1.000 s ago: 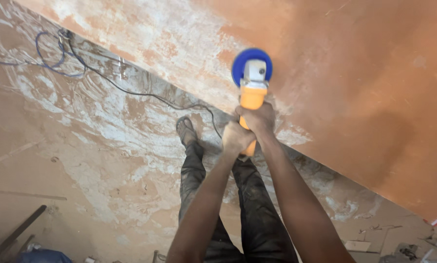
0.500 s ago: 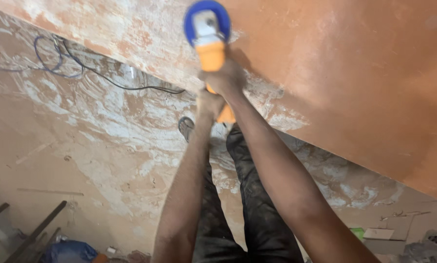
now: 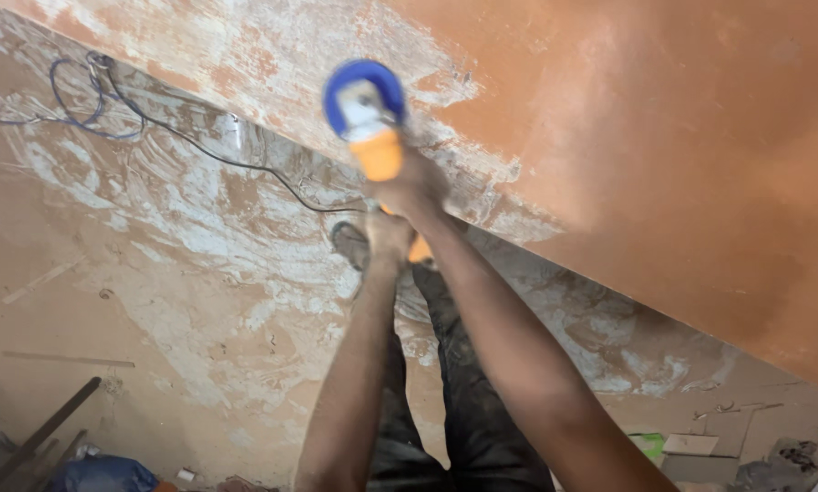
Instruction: The person uses an electric sander to smooth the surface of a large wooden board. They move the tool back and forth across the board, removing the old finish and creating a uniform surface.
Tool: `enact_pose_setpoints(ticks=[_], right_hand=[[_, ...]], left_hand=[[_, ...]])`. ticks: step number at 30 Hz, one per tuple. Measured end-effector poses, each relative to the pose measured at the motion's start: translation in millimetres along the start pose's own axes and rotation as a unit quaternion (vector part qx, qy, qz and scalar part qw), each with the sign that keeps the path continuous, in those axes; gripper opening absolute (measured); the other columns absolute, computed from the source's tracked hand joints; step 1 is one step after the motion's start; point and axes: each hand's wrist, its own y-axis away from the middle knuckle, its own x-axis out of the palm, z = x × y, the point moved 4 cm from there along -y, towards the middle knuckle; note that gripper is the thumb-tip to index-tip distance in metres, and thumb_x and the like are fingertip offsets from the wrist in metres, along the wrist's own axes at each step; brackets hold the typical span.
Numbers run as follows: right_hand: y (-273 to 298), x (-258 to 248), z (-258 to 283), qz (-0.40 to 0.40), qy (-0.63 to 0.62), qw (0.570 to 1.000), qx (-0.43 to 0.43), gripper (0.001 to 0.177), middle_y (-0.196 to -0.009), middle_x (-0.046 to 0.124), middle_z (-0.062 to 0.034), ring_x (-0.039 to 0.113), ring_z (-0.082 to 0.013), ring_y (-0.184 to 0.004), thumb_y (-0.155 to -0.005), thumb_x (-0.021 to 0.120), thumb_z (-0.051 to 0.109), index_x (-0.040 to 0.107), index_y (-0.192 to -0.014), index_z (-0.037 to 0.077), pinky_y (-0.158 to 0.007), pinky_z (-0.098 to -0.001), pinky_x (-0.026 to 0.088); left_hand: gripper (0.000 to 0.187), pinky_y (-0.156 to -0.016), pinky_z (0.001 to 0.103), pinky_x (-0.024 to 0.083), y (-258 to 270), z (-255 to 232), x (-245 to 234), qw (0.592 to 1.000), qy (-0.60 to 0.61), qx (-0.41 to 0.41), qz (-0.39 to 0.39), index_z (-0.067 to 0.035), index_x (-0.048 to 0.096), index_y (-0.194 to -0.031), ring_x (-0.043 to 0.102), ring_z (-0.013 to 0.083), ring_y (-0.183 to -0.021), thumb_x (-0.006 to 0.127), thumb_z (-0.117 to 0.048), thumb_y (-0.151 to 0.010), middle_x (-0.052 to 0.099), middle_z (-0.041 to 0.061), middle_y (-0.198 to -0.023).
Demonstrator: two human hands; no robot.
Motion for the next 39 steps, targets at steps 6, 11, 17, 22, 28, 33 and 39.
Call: enact_pose_setpoints(ticks=[6, 11, 17, 22, 28, 33, 39], right_hand=[[4, -5, -12, -0.013, -0.101, 0.990, 0.100, 0.047, -0.100, 0.078, -0.0006, 0.078, -0.0151, -0.086, -0.071, 0.088, 0.029, 0.069, -0.112, 0.016, -0.079, -0.0301, 0.063], [26, -45, -122, -0.133, -0.166, 0.974, 0.075, 0.044, -0.099, 0.077, -0.0025, 0.074, -0.0158, -0.087, -0.069, 0.090, 0.020, 0.072, -0.108, 0.010, -0.081, -0.0329, 0.060], [40, -62, -166, -0.161, -0.293, 0.935, 0.121, 0.031, -0.097, 0.079, -0.0061, 0.076, -0.0157, -0.083, -0.074, 0.082, 0.013, 0.076, -0.103, 0.006, -0.071, -0.0323, 0.061], [23, -33, -90, -0.043, -0.136, 0.985, 0.096, 0.040, -0.093, 0.077, -0.0006, 0.076, -0.0136, -0.081, -0.069, 0.087, 0.026, 0.072, -0.105, 0.015, -0.076, -0.0295, 0.062], [48, -23, -65, -0.021, -0.093, 0.992, 0.085, 0.043, -0.092, 0.077, -0.0006, 0.074, -0.0138, -0.081, -0.067, 0.088, 0.030, 0.073, -0.105, 0.016, -0.078, -0.0324, 0.061], [63, -58, -178, -0.116, -0.138, 0.976, 0.124, 0.040, -0.097, 0.076, -0.0021, 0.074, -0.0160, -0.087, -0.071, 0.090, 0.027, 0.074, -0.105, 0.013, -0.081, -0.0336, 0.059], [57, -99, -279, -0.218, -0.221, 0.944, 0.115, 0.044, -0.103, 0.078, -0.0052, 0.075, -0.0159, -0.092, -0.067, 0.089, 0.020, 0.074, -0.107, 0.009, -0.082, -0.0333, 0.060]], left_hand=[[0.069, -0.070, 0.046, 0.060, -9, -13, -14, 0.998, -0.063, -0.010, -0.003, 0.009, 0.066, -0.105, 0.076, 0.0348, -0.085, 0.086, -0.046, -0.068, 0.074, 0.023, -0.093], [0.061, -0.081, 0.042, 0.061, 60, -45, 45, 0.976, -0.150, -0.026, 0.156, 0.002, 0.076, -0.092, 0.078, 0.0320, -0.092, 0.083, -0.053, -0.066, 0.078, 0.022, -0.093], [0.056, -0.072, 0.045, 0.060, 71, -68, 67, 0.962, -0.193, -0.020, 0.191, 0.000, 0.074, -0.085, 0.075, 0.0337, -0.082, 0.088, -0.045, -0.055, 0.075, 0.019, -0.084], [0.046, -0.066, 0.040, 0.064, 36, -7, 47, 0.997, -0.012, 0.059, 0.047, 0.003, 0.075, -0.082, 0.080, 0.0270, -0.072, 0.079, -0.043, -0.074, 0.077, 0.017, -0.080], [0.056, -0.068, 0.044, 0.060, 38, 9, 26, 0.994, -0.074, 0.025, 0.079, 0.002, 0.073, -0.094, 0.078, 0.0278, -0.081, 0.081, -0.051, -0.076, 0.077, 0.019, -0.087], [0.071, -0.079, 0.044, 0.060, 101, -27, 87, 0.969, -0.183, -0.057, 0.153, 0.001, 0.072, -0.103, 0.075, 0.0339, -0.094, 0.087, -0.052, -0.059, 0.076, 0.021, -0.098], [0.060, -0.084, 0.044, 0.059, 139, -87, 138, 0.944, -0.222, -0.055, 0.238, -0.002, 0.076, -0.099, 0.075, 0.0331, -0.096, 0.086, -0.044, -0.057, 0.077, 0.019, -0.099]])
